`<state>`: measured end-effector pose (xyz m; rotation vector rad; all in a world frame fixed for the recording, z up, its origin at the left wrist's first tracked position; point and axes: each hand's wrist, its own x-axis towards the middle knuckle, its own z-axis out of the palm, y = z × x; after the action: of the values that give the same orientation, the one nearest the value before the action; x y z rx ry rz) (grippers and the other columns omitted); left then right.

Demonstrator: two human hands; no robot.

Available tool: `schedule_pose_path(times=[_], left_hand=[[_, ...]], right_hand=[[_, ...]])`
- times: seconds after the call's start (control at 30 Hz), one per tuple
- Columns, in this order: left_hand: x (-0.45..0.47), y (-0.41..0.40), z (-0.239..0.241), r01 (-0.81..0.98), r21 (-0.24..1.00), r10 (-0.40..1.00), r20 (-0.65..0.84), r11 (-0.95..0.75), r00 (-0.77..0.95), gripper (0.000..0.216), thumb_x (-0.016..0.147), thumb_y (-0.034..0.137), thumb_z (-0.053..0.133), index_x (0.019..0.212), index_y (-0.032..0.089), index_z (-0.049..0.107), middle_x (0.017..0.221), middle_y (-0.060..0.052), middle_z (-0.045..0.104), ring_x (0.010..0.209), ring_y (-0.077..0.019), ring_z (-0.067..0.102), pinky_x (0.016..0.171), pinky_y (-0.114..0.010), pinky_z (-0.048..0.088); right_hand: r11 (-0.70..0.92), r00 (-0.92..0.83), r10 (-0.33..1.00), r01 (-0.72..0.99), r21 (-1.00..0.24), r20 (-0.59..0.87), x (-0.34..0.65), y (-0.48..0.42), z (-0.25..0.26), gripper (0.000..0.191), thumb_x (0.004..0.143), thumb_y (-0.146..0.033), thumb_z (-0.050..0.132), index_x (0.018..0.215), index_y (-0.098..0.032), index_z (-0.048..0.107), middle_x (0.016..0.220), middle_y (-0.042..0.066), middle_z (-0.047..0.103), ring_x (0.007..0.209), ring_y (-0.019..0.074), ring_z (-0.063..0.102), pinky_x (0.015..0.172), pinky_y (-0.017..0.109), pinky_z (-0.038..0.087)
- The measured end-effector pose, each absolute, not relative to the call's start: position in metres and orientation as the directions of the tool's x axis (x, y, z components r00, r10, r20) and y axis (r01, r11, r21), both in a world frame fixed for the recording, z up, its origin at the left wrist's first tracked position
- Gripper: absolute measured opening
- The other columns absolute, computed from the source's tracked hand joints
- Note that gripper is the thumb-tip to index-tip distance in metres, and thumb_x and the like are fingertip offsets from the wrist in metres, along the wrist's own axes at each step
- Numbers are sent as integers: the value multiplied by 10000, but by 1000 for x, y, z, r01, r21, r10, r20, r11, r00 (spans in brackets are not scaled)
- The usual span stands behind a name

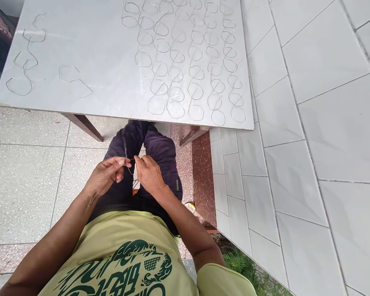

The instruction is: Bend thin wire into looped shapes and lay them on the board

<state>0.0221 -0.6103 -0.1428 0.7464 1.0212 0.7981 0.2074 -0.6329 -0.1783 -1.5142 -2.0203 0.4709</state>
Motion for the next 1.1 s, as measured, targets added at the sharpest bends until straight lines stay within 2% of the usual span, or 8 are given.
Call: schedule_pose_path(times=[0.1, 0.23, 0.43, 0.57, 0.67, 0.8, 0.97, 1.1], left_hand=[[20, -608, -144, -238, 800, 823, -473, 551, 314, 331, 867, 410, 783, 1044, 133, 752, 1039, -126, 773, 511, -58, 503, 459, -208, 418], [21, -609, -144, -275, 771, 806, -472, 574, 358, 310, 864, 405, 791, 998, 128, 751, 1006, -123, 775, 539, -84, 570, 459, -209, 455], [27, -619, -146, -295, 755, 795, -464, 586, 390, 263, 831, 365, 829, 880, 118, 755, 775, -63, 730, 553, -109, 624, 490, -216, 496], [29, -630, -151, -358, 713, 793, -493, 604, 358, 259, 811, 357, 845, 869, 123, 752, 744, -43, 714, 532, -93, 604, 473, -201, 470], [31, -632, -153, -369, 735, 821, -484, 569, 303, 262, 819, 361, 838, 896, 123, 758, 743, -36, 704, 548, -94, 606, 488, -204, 475], [30, -626, -154, -270, 826, 865, -436, 494, 248, 305, 832, 388, 822, 986, 131, 764, 775, -44, 711, 558, -99, 605, 465, -201, 442], [24, -620, -155, -46, 899, 876, -412, 435, 250, 326, 884, 441, 757, 1049, 160, 758, 780, -28, 704, 510, -64, 536, 411, -169, 330], [22, -619, -155, 33, 914, 875, -398, 405, 275, 367, 892, 462, 736, 1093, 155, 728, 766, -26, 702, 502, -85, 555, 393, -182, 357]], right_hand=[[305, -191, 948, 772, -557, 255, 207, -632, -179, 389, 1086, -204, 367, 1281, -135, 696, 916, 124, 630, 933, 258, 605, 896, 374, 516], [282, -171, 956, 765, -578, 239, 206, -632, -180, 371, 1081, -193, 386, 1277, -159, 699, 891, 104, 613, 909, 241, 599, 874, 361, 522], [319, -175, 942, 726, -609, 285, 209, -628, -178, 362, 1068, -152, 392, 1276, -159, 687, 863, 81, 599, 854, 215, 601, 829, 331, 534], [380, -228, 922, 680, -627, 312, 216, -623, -172, 357, 1068, -152, 388, 1273, -159, 680, 873, 84, 610, 866, 219, 607, 844, 345, 539], [407, -276, 913, 638, -654, 299, 217, -622, -169, 325, 1082, -189, 400, 1235, -159, 685, 918, 94, 645, 889, 218, 619, 866, 350, 533], [386, -257, 923, 613, -689, 287, 217, -623, -171, 299, 1083, -197, 413, 1191, -162, 690, 942, 96, 665, 904, 217, 627, 878, 347, 522], [400, -304, 915, 620, -675, 263, 217, -623, -175, 290, 1066, -170, 431, 1186, -167, 695, 917, 87, 639, 878, 215, 613, 856, 337, 513], [403, -321, 913, 621, -672, 251, 218, -625, -176, 287, 1072, -181, 425, 1174, -177, 693, 905, 80, 625, 857, 209, 596, 841, 330, 500]])
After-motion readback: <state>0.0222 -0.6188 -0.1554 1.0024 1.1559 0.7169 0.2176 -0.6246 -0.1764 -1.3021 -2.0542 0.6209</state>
